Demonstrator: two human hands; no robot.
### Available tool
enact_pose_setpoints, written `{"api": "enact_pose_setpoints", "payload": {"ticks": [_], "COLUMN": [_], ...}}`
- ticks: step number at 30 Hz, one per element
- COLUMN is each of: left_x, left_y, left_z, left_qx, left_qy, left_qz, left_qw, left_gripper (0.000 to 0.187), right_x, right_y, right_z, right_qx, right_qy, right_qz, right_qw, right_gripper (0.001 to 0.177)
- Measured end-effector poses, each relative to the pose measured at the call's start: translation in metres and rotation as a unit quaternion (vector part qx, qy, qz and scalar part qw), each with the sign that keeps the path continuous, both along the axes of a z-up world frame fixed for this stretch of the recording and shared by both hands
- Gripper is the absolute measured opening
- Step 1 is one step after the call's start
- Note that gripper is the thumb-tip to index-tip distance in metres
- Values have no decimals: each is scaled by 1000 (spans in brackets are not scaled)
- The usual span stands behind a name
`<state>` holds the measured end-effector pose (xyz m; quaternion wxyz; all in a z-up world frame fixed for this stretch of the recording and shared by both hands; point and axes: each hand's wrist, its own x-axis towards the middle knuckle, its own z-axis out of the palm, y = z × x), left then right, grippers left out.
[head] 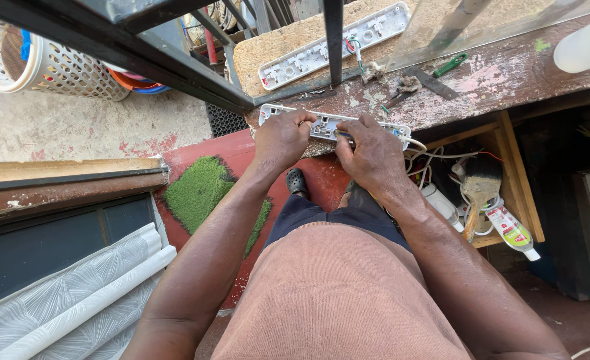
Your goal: The person disassembles an electronic component, using a small tool to manipulate internal wires and contacts.
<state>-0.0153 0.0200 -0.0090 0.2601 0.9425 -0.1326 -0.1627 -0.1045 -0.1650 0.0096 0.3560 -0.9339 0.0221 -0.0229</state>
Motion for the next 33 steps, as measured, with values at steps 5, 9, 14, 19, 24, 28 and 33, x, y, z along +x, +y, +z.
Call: {"api": "enact_pose_setpoints", "payload": {"ticks": [5, 9, 14, 19, 24, 28, 33], "left_x": [5, 8, 10, 17, 20, 22, 22], "left_y": [16, 20, 20, 26, 27, 25, 29], "left_z": [0, -3, -10, -12, -12, -14, -15], "left_qx": [17, 17, 16, 12, 24, 22, -10], "left_qy": [-3, 5, -42, -46, -31, -2, -27], "left_qz": [-62, -80, -122, -171, -198, -185, -185], "left_qw": [998, 997, 992, 984, 979, 983, 982], "left_gripper": [28, 28, 25, 25, 23, 21, 16], "right_x": [5, 9, 13, 25, 32, 22, 7], "right_y": [1, 7, 18, 25, 35, 46, 59], "right_z": [6, 12, 18, 22, 31, 29, 22], "right_qx": [52, 29, -22, -70, -97, -125, -139], "right_qy": [-10, 3, 13, 36, 73, 35, -12], "right_qz": [19, 38, 39, 55, 62, 62, 42], "right_qw": [998, 999, 999, 995, 991, 990, 989], "right_gripper": [23, 22, 23, 24, 25, 23, 21]}}
